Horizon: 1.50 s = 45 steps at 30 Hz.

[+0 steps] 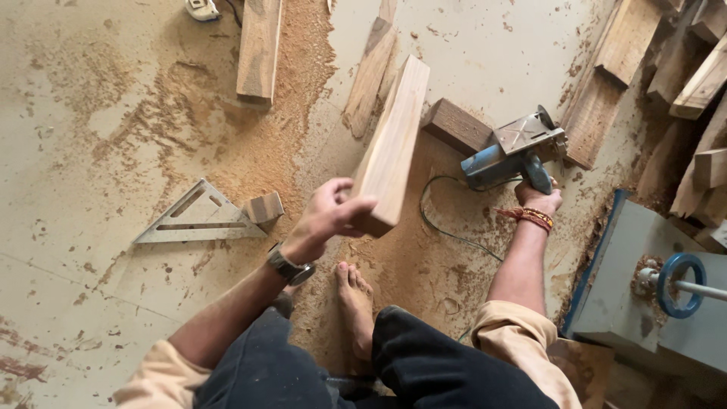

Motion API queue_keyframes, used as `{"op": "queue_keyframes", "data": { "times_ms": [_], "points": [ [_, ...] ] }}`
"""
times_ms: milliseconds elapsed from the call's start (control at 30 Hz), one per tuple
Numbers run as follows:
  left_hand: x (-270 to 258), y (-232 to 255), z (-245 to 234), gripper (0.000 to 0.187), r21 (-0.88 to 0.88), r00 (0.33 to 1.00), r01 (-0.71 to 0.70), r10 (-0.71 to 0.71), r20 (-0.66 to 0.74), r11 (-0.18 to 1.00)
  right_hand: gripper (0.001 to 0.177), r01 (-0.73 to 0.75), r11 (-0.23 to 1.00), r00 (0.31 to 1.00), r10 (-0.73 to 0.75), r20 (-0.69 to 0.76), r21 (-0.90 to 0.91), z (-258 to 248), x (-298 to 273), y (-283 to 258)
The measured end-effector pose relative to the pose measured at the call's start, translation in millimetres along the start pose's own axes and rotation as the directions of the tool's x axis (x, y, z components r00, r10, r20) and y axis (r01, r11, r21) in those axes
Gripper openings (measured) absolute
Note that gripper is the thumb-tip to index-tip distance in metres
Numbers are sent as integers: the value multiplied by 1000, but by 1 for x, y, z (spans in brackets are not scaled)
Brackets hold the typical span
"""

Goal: The person uses a small power saw to cut pieces of wood on a workshop floor, aligning the tool with marks and moving it along the planks while holding them by hand.

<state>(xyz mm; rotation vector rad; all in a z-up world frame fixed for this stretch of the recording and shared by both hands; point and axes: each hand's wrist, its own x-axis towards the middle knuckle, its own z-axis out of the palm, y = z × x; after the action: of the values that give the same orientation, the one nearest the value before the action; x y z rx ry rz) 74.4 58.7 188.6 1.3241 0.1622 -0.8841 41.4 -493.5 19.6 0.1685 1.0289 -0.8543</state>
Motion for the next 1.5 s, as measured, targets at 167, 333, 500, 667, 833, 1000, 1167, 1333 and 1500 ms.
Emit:
{"op": "queue_keyframes", "data": {
  "times_ms": [167, 333, 500, 667, 833, 1000, 1167, 1333, 1500],
  "points": [
    [-12, -24, -30, 81, 616, 952, -78, 242, -187, 784, 46, -9, 999, 999, 11, -47, 48, 1, 6, -4],
    [-52, -1, -71, 81, 965, 834, -112, 550, -38, 236, 41, -43, 999, 998, 44, 50, -26, -6, 15, -6],
    [-102, 50, -93, 83, 962, 712, -215, 647, 273, -169, 39, -20, 997, 995, 26, 92, -70, -16, 25, -7],
    [-123, 77, -82, 63, 693, 615, -267, 435, 658, -670, 29, -56, 985, 984, 82, 157, -162, -21, 44, -7],
    [-125, 88, -67, 77, 373, 493, -333, 178, 852, -866, 30, -75, 995, 976, 86, 202, -61, -30, 63, -14],
    [-135, 76, -68, 64, 422, 485, -526, 147, 862, -738, 30, -86, 996, 986, 85, 142, 2, -34, 70, -17],
    [-134, 55, -69, 72, 337, 454, -480, 99, 885, -810, 34, -72, 997, 995, 69, 71, 41, -34, 69, -18],
    [-135, 57, -57, 72, 266, 381, -525, 56, 923, -808, 40, -52, 999, 992, 51, 117, 10, -32, 65, -16],
    [-131, 71, -38, 81, 221, 333, -514, 45, 942, -829, 51, -52, 999, 993, 52, 108, -5, -30, 59, -15]
  ]
}}
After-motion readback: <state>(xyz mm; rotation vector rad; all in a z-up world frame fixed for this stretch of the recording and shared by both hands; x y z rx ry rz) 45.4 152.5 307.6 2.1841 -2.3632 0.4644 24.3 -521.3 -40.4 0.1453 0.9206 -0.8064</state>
